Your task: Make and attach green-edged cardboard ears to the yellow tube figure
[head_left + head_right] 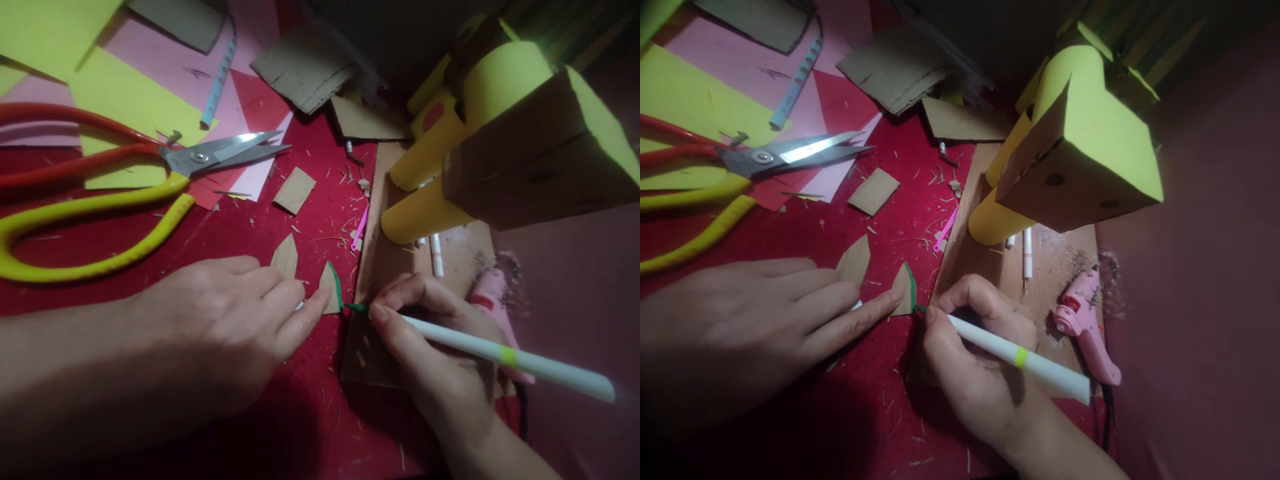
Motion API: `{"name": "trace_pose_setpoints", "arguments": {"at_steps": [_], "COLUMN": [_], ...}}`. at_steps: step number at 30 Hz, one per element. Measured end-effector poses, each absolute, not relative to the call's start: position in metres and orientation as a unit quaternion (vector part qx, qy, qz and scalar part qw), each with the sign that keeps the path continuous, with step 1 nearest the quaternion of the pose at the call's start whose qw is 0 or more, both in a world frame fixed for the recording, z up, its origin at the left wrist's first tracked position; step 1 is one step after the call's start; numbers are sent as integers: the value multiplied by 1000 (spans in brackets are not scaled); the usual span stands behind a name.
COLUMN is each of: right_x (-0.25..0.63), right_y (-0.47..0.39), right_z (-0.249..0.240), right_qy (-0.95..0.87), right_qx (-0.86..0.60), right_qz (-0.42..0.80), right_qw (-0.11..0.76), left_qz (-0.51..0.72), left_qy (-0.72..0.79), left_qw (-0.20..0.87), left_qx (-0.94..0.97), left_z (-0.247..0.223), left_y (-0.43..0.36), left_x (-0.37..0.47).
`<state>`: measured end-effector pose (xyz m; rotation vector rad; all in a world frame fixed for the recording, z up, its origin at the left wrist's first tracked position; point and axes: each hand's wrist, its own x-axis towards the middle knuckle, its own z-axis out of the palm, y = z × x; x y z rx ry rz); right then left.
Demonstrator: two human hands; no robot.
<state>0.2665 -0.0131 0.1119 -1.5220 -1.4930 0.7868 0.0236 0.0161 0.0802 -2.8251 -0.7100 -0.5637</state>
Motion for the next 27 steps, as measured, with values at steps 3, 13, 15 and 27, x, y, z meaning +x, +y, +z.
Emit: {"name": "trace_pose_setpoints", "arguments": {"at_steps": [3, 13, 15, 27], "right_x": [267, 264, 263, 264], "right_y": [-14, -11, -10, -11], "right_z": [112, 113, 114, 116], "right_qy": [-610, -637, -640, -660], "right_qx": [-608, -598, -595, -595], "right_qz": [299, 279, 271, 255], "right_qw": [412, 399, 403, 381], "left_qz": [-194, -200, -198, -186], "left_qy": [-237, -242, -245, -270], "left_qw": [89, 95, 97, 101], "left_qx": [-948, -945, -944, -939], "left_z": [79, 77, 77, 68], "left_y": [16, 15, 14, 9], "left_x": [24, 25, 25, 28]}}
